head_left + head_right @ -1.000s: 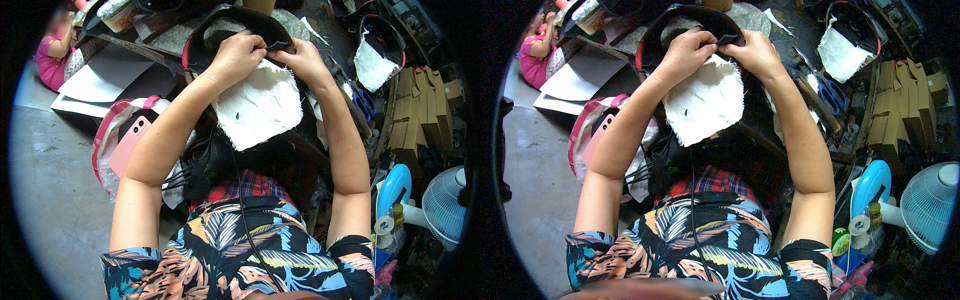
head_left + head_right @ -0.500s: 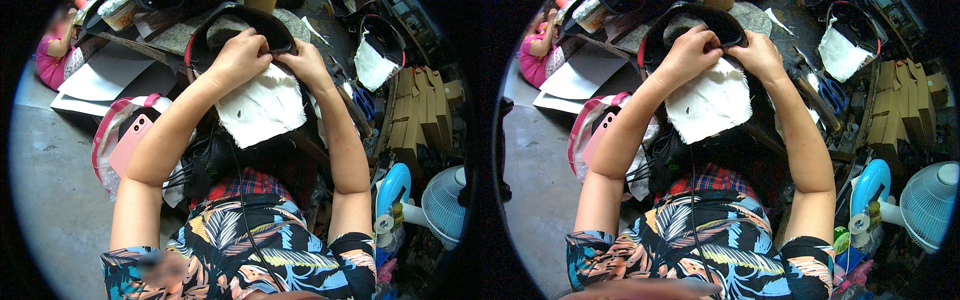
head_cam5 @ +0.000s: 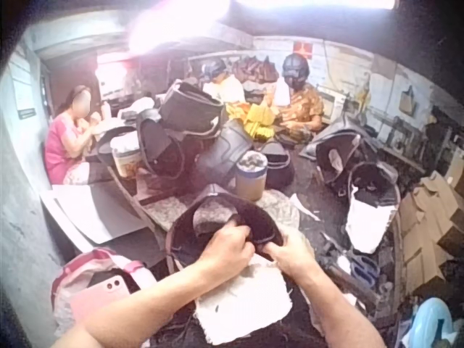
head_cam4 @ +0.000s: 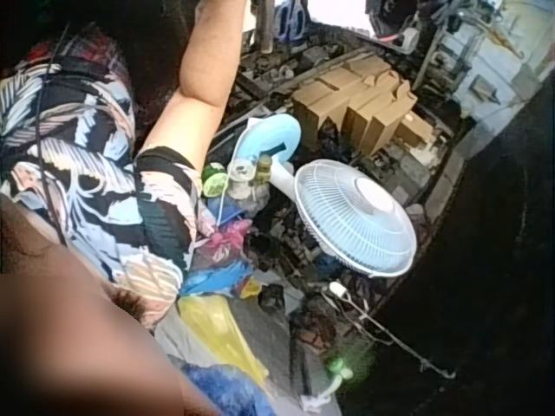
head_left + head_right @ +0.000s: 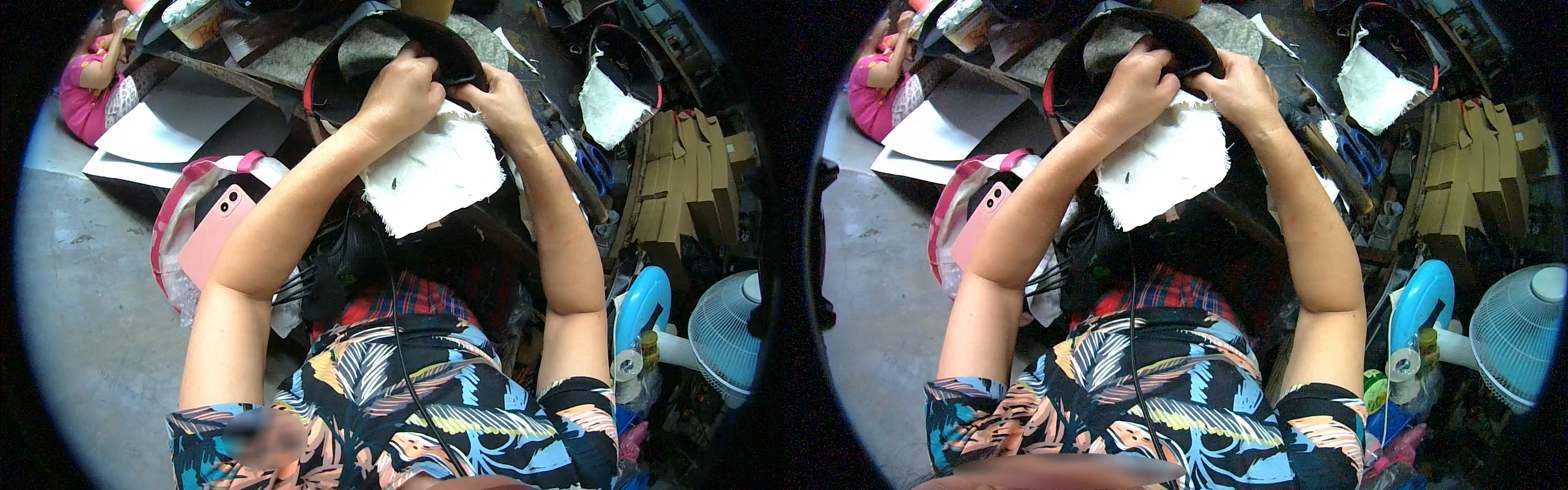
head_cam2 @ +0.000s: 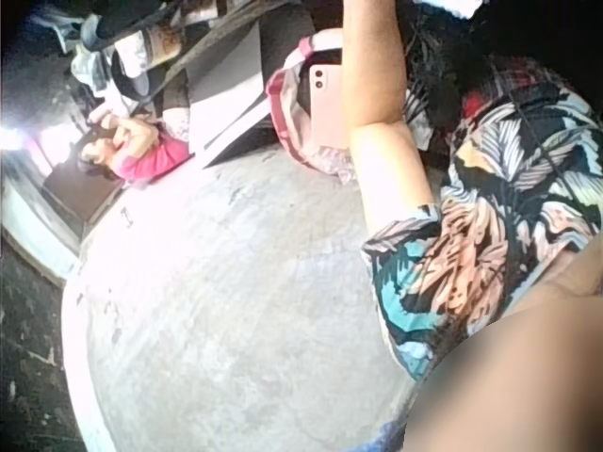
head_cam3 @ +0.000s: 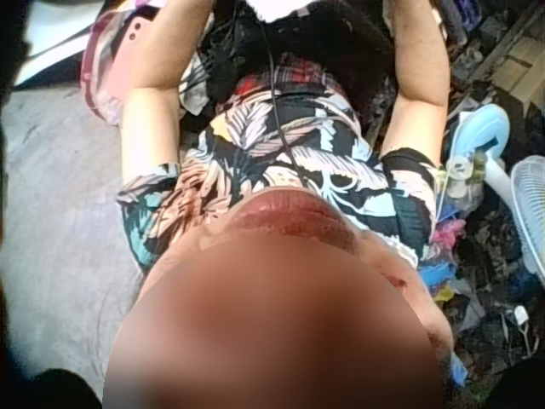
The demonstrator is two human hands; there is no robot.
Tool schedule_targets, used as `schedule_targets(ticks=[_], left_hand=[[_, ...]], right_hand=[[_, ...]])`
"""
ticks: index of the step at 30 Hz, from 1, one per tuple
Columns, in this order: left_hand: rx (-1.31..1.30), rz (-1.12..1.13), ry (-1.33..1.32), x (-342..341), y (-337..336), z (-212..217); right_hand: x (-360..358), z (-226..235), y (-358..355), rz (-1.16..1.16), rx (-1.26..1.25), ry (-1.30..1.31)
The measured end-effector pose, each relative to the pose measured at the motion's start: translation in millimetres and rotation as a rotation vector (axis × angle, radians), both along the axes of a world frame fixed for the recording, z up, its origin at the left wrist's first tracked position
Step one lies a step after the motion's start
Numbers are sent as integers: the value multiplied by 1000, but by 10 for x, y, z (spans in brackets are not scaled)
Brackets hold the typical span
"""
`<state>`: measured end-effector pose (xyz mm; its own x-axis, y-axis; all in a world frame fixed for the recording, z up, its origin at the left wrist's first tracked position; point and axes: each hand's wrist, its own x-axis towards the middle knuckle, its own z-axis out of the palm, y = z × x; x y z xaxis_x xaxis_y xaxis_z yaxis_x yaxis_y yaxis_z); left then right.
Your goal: The person inserts white fabric into the opening of a black shoe, presses it into place, and trims excess fabric with scissors. The person repeats this process on multiple shoes, adjusting and cutting the fabric to fit the shoe interior.
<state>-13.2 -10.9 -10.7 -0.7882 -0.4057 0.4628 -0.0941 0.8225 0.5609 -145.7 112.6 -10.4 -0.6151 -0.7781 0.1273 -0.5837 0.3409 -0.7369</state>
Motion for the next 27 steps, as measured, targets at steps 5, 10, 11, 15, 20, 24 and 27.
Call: schedule_targets(ticks=[5, 10, 11, 15, 20, 24, 27], left_hand=[[-62, -5, -39, 10, 21, 38], [-84, -23, -44, 2, 20, 49], [-97, -36, -39, -3, -5, 59], [-91, -80, -70, -16, -80, 96], [-76, -86, -53, -79, -88, 63], [-6, -25, 37, -143, -129, -2], [8, 23, 48, -161, -121, -21]], right_hand=[[38, -38, 8, -132, -113, 22], [-22, -86, -3, -81, -165, -40], [-33, -94, -5, -66, -174, -80], [-67, -107, 7, -25, -180, -94], [-73, -88, 26, 40, -247, -234], [-73, -104, 19, 45, -261, -218], [-91, -141, 3, 29, -260, -196]])
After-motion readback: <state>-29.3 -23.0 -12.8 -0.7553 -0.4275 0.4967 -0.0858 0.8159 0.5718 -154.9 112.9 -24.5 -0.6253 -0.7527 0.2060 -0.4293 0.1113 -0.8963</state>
